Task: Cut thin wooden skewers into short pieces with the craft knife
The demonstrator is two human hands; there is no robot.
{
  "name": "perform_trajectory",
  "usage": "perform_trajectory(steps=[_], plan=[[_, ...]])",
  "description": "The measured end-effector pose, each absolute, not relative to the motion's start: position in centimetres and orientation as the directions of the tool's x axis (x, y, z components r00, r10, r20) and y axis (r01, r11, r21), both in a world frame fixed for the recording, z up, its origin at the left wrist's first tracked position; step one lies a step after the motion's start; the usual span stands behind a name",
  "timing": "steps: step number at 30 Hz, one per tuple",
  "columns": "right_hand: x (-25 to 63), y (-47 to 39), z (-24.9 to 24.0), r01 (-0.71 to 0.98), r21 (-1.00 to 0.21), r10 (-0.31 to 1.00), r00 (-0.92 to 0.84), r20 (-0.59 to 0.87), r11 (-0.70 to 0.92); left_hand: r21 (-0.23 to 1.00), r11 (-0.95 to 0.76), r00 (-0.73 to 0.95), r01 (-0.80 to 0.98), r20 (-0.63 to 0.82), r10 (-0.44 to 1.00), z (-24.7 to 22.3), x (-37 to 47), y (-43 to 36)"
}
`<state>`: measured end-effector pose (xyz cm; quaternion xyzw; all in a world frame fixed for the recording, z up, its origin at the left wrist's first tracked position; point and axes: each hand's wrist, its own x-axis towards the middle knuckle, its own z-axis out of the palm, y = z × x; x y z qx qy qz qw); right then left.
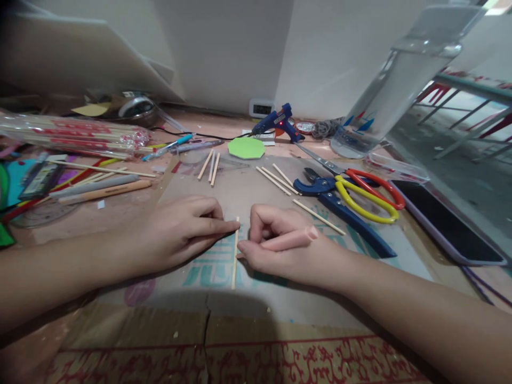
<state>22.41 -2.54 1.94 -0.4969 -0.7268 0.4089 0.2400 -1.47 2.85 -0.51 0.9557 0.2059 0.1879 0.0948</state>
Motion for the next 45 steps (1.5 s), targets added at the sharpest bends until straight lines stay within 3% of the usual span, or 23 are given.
perform_trajectory(steps=[19, 28, 40, 45], plan=[[22.30, -2.86, 2.30, 0.456, -0.874, 0.841, -0.529, -0.114, 0.169, 0.256, -0.894, 0.844, 0.367, 0.313, 0.436, -0.49, -1.46, 2.89], [22.11, -2.81, 2.32, 0.475, -0.863, 0.881, -0.466, -0.082, 0.170, 0.258, -0.890, 0.843, 0.376, 0.302, 0.445, -0.48, -1.54, 2.82], [22.07, -2.91, 2.61, 0.430, -0.897, 0.816, -0.551, -0.175, 0.098, 0.258, -0.896, 0.841, 0.362, 0.325, 0.433, -0.54, -1.48, 2.75], [22.00, -2.86, 2.69, 0.472, -0.865, 0.857, -0.503, -0.108, 0.168, 0.264, -0.896, 0.843, 0.358, 0.321, 0.432, -0.66, -1.49, 2.86]])
